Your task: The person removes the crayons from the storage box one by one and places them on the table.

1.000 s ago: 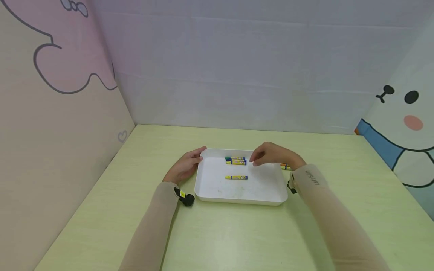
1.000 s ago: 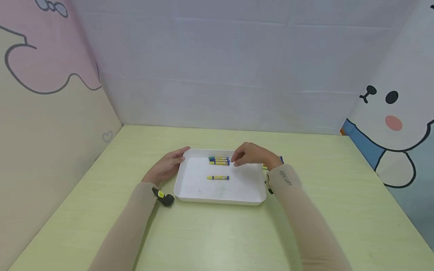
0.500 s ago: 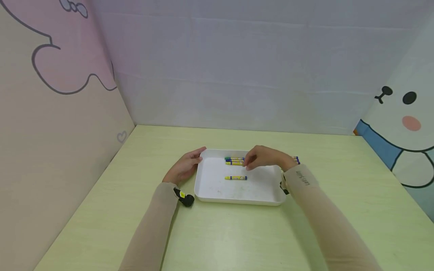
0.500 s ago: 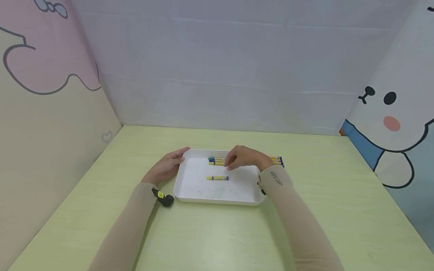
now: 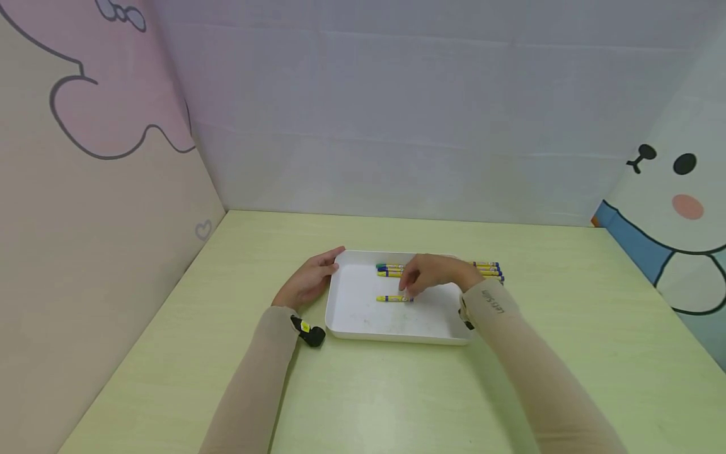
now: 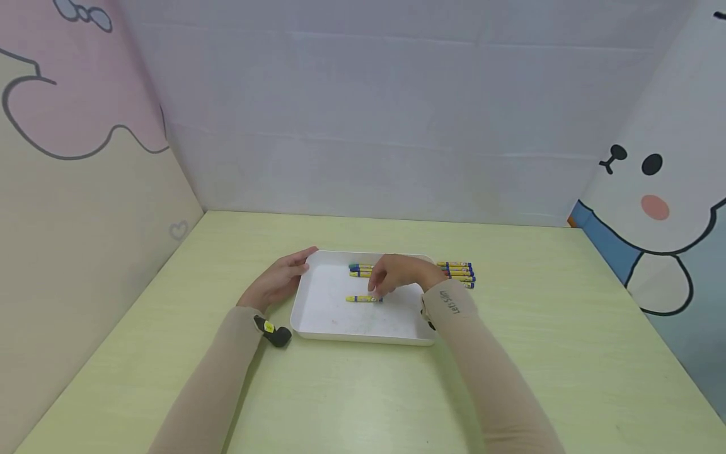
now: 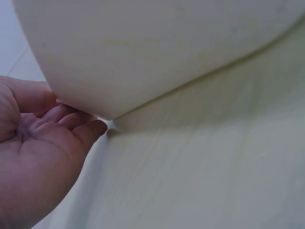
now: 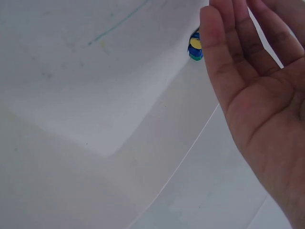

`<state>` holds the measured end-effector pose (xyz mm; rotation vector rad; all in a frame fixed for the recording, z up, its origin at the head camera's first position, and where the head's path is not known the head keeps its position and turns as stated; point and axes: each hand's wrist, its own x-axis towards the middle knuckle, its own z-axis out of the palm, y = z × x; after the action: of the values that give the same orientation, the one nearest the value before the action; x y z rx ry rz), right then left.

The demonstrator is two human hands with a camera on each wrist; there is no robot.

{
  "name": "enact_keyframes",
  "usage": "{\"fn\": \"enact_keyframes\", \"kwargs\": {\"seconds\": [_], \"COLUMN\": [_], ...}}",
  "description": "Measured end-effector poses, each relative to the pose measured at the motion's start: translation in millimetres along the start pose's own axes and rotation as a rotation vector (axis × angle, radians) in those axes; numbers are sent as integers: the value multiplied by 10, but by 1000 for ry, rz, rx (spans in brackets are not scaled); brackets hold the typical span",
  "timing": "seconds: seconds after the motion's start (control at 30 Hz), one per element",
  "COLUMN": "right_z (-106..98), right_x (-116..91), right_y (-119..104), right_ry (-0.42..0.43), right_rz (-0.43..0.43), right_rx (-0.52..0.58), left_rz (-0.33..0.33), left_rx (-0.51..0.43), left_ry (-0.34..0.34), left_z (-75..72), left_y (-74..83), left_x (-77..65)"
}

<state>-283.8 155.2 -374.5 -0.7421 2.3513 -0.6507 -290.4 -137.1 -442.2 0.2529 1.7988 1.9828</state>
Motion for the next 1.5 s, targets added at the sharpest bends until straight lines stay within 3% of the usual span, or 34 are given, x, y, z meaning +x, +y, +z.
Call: {"fn": "enact_keyframes", "kwargs": {"seconds": [0.8, 1.5], "right_z": [119, 80], "right_x": [109, 71], "right_y": [3, -10], "right_ry": [-17, 22], "right_rz": [37, -29], "right_rx": [-47, -79], "left_rz": [-4, 2], "left_rx": [-2, -8], "left_ry": [-3, -8], "left_z": [1, -2], "left_y": [13, 9], "left_x": [-38, -39]}}
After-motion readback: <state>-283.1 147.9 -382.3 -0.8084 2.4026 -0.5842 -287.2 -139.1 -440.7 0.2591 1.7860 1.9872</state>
